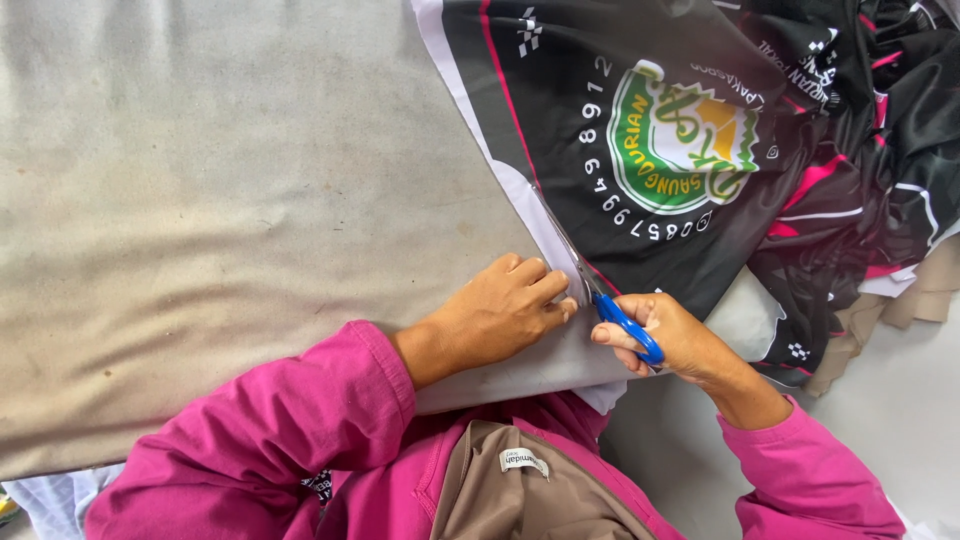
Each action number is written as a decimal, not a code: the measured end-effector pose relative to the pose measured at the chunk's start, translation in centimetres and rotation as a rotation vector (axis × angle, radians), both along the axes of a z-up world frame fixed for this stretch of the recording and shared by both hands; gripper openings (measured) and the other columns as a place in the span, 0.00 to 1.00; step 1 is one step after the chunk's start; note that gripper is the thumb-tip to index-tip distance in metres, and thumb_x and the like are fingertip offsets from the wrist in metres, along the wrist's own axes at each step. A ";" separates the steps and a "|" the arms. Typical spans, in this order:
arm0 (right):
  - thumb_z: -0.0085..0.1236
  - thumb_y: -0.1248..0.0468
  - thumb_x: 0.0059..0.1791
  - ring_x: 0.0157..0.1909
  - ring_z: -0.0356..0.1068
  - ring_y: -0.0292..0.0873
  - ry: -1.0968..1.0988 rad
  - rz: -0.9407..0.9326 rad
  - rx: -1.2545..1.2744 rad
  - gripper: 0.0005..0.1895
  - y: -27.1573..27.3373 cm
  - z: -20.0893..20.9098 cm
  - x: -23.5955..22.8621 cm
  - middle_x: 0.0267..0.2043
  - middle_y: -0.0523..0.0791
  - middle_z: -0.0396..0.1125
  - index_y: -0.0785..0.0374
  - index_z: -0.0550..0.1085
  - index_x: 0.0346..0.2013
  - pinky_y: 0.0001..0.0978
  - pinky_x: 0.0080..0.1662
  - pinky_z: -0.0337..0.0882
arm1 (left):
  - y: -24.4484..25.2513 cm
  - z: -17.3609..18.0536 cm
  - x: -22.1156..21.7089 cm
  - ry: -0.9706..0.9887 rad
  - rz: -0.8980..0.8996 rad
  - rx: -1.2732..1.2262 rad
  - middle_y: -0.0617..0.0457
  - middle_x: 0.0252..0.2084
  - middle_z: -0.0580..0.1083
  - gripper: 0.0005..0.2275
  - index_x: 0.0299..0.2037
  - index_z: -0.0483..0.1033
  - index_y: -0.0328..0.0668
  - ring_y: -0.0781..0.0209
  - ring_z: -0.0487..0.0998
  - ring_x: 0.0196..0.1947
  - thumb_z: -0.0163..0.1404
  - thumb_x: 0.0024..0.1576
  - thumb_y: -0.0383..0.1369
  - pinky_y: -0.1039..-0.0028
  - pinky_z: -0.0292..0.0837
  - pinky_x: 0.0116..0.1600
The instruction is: The person uses blue-handled scissors to cut a piece of black patterned fabric laid out on a table. They follow a white paper template placed on top of the fabric, carefully trimming the material along the template's edges. The person adjusts the fabric and template as needed to complete the cut.
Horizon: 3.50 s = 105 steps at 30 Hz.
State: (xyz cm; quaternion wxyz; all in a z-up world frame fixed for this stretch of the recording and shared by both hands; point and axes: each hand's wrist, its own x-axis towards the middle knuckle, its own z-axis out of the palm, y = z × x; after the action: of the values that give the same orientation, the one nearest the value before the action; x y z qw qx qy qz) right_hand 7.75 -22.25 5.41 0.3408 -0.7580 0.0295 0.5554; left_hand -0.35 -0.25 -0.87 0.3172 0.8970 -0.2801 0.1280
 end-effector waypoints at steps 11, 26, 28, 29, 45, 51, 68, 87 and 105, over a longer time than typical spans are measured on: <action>0.60 0.66 0.42 0.10 0.62 0.42 0.045 0.014 -0.010 0.11 0.5 -0.4 1.5 0.08 0.53 0.62 0.70 0.72 0.20 0.28 0.19 0.65 | 0.1 0.2 0.1 0.009 -0.011 0.008 0.53 0.33 0.63 0.04 0.35 0.75 0.47 0.56 0.67 0.31 0.47 0.53 0.28 0.67 0.58 0.35; 0.62 0.65 0.40 0.09 0.62 0.40 0.021 0.097 0.033 0.12 1.0 -0.8 3.5 0.07 0.51 0.61 0.70 0.70 0.17 0.27 0.18 0.65 | -0.1 -0.3 -0.1 -0.007 0.020 -0.021 0.52 0.33 0.63 0.05 0.36 0.75 0.46 0.55 0.66 0.32 0.46 0.54 0.29 0.67 0.59 0.36; 0.63 0.66 0.40 0.09 0.62 0.40 0.021 0.108 0.038 0.13 1.1 -0.9 3.7 0.06 0.51 0.61 0.71 0.70 0.17 0.26 0.17 0.65 | -0.2 -0.4 -0.2 0.000 0.025 -0.024 0.52 0.32 0.63 0.05 0.36 0.75 0.46 0.55 0.66 0.32 0.46 0.54 0.29 0.67 0.59 0.36; 0.63 0.66 0.39 0.08 0.61 0.40 0.007 0.107 0.023 0.13 1.1 -0.8 3.9 0.06 0.51 0.61 0.70 0.70 0.17 0.26 0.16 0.64 | -0.2 -0.5 -0.2 -0.006 0.023 -0.031 0.52 0.32 0.63 0.05 0.36 0.75 0.46 0.55 0.66 0.32 0.45 0.54 0.29 0.67 0.59 0.36; 0.70 0.67 0.34 0.06 0.59 0.38 -0.023 0.267 -0.067 0.13 1.3 -1.3 7.8 0.04 0.51 0.62 0.71 0.72 0.15 0.23 0.14 0.58 | -0.2 -0.7 -0.1 0.002 0.023 -0.076 0.52 0.32 0.63 0.05 0.34 0.74 0.45 0.55 0.66 0.32 0.45 0.55 0.30 0.67 0.58 0.36; 0.68 0.68 0.36 0.07 0.57 0.37 -0.026 0.308 -0.109 0.13 1.3 -1.2 9.1 0.04 0.50 0.61 0.70 0.71 0.14 0.22 0.14 0.56 | -0.2 -0.7 -0.1 0.009 0.026 -0.094 0.52 0.32 0.64 0.05 0.32 0.75 0.45 0.56 0.67 0.32 0.45 0.55 0.30 0.67 0.59 0.36; 0.71 0.66 0.34 0.07 0.57 0.37 -0.038 0.443 -0.164 0.15 2.8 -0.9 11.7 0.04 0.49 0.62 0.68 0.71 0.13 0.23 0.13 0.58 | 0.1 -0.3 -0.1 0.009 0.027 -0.083 0.53 0.31 0.64 0.06 0.29 0.75 0.45 0.56 0.67 0.31 0.45 0.55 0.30 0.67 0.57 0.35; 0.71 0.66 0.34 0.06 0.57 0.37 -0.086 0.479 -0.168 0.14 4.7 0.1 11.9 0.03 0.48 0.61 0.68 0.71 0.12 0.22 0.13 0.57 | 0.0 -0.5 -0.2 -0.033 0.055 -0.111 0.54 0.32 0.64 0.04 0.29 0.75 0.47 0.57 0.67 0.31 0.47 0.54 0.32 0.67 0.58 0.35; 0.54 0.68 0.41 0.18 0.59 0.42 -0.417 -0.456 0.097 0.06 -9.2 3.9 -6.7 0.16 0.50 0.60 0.69 0.67 0.24 0.30 0.23 0.62 | -2.7 -1.5 -1.3 -0.106 -0.433 -0.222 0.50 0.31 0.67 0.04 0.30 0.70 0.37 0.52 0.67 0.29 0.42 0.54 0.26 0.66 0.63 0.41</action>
State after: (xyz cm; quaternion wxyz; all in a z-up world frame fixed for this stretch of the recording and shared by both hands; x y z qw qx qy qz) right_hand 1.01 -31.40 9.35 0.4909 -0.8123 0.1018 0.2981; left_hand -1.63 -3.00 -2.37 0.4187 0.7677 -0.4662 0.1338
